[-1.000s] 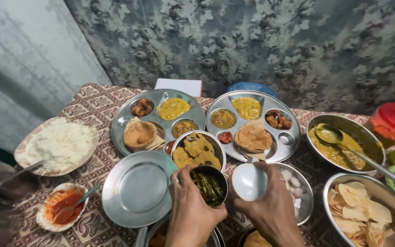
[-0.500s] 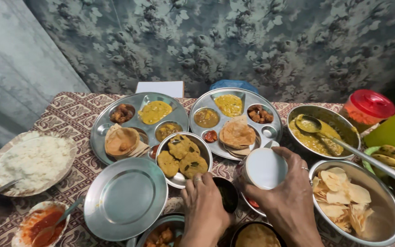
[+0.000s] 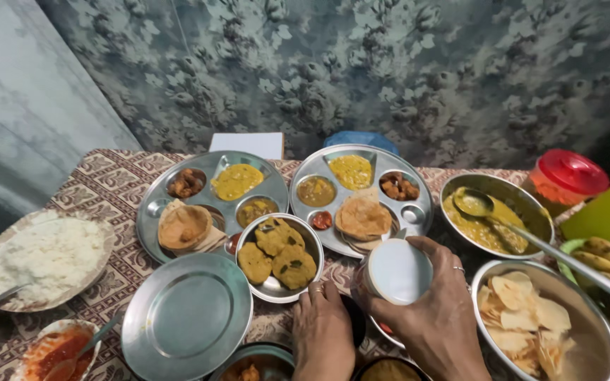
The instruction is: The person serves food onto two compartmentalized metal plates. They place flatbreads, fried snacks, and various curries, then add sliced vegetables and rice. The person uses their hands and a spoon to transfer items from serving bowls to the plates.
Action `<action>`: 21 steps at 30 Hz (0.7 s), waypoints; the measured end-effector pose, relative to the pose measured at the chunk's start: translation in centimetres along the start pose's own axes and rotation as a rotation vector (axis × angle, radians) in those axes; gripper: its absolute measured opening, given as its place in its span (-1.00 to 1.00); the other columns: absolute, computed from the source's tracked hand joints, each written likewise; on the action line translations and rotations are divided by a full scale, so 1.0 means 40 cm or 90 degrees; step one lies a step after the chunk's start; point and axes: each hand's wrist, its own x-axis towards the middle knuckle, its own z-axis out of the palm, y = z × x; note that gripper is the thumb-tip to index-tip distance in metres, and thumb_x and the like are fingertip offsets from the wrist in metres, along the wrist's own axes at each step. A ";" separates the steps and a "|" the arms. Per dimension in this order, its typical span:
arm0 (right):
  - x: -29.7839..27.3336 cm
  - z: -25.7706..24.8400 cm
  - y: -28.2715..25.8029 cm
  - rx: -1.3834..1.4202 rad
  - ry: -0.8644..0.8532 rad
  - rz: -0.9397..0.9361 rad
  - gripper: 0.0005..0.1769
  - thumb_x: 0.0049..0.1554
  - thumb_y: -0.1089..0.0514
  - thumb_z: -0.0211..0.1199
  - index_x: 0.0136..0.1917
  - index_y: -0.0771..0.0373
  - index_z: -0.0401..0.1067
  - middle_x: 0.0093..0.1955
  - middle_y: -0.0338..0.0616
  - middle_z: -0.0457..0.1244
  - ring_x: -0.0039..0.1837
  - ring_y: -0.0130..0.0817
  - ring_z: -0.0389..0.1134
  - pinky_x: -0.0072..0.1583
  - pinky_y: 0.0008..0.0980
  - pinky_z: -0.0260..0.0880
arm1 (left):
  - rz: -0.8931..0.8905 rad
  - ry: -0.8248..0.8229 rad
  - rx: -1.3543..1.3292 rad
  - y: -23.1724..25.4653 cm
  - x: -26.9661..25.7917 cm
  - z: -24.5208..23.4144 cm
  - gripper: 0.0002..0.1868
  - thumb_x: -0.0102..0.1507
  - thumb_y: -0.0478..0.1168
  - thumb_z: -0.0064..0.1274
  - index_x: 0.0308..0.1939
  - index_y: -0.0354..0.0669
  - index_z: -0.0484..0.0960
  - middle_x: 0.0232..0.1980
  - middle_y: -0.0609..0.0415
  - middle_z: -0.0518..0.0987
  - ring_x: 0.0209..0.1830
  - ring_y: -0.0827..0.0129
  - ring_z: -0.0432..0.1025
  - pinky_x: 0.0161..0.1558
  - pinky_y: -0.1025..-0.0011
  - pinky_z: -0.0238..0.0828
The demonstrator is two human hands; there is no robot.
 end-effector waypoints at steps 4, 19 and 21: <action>0.026 -0.008 -0.027 0.024 -0.028 -0.022 0.21 -0.41 -0.16 0.64 0.41 0.31 0.26 0.22 0.14 0.25 0.26 -0.07 0.33 0.25 -0.17 0.34 | -0.053 -0.069 -0.100 0.041 0.007 -0.115 0.09 -0.08 -0.26 0.48 0.44 -0.24 0.16 0.38 -0.21 0.28 0.40 -0.07 0.13 0.35 0.11 0.07; 0.089 0.139 -0.341 0.154 -0.128 -0.293 0.04 -0.42 0.04 0.54 0.34 0.27 0.32 0.17 0.14 0.32 0.22 0.01 0.37 0.23 -0.13 0.34 | 0.122 0.215 -0.186 -0.112 0.045 -0.470 0.04 -0.04 -0.19 0.41 0.44 -0.15 0.17 0.16 -0.28 0.57 0.18 -0.19 0.45 0.16 0.05 0.36; 0.088 0.188 -0.424 0.148 -0.137 -0.319 0.00 -0.42 0.02 0.55 0.29 0.27 0.34 0.13 0.13 0.35 0.19 -0.01 0.41 0.22 -0.15 0.38 | 0.088 0.198 -0.158 -0.180 0.058 -0.532 0.06 -0.01 -0.15 0.43 0.47 -0.13 0.13 0.12 -0.27 0.58 0.14 -0.20 0.46 0.14 0.03 0.37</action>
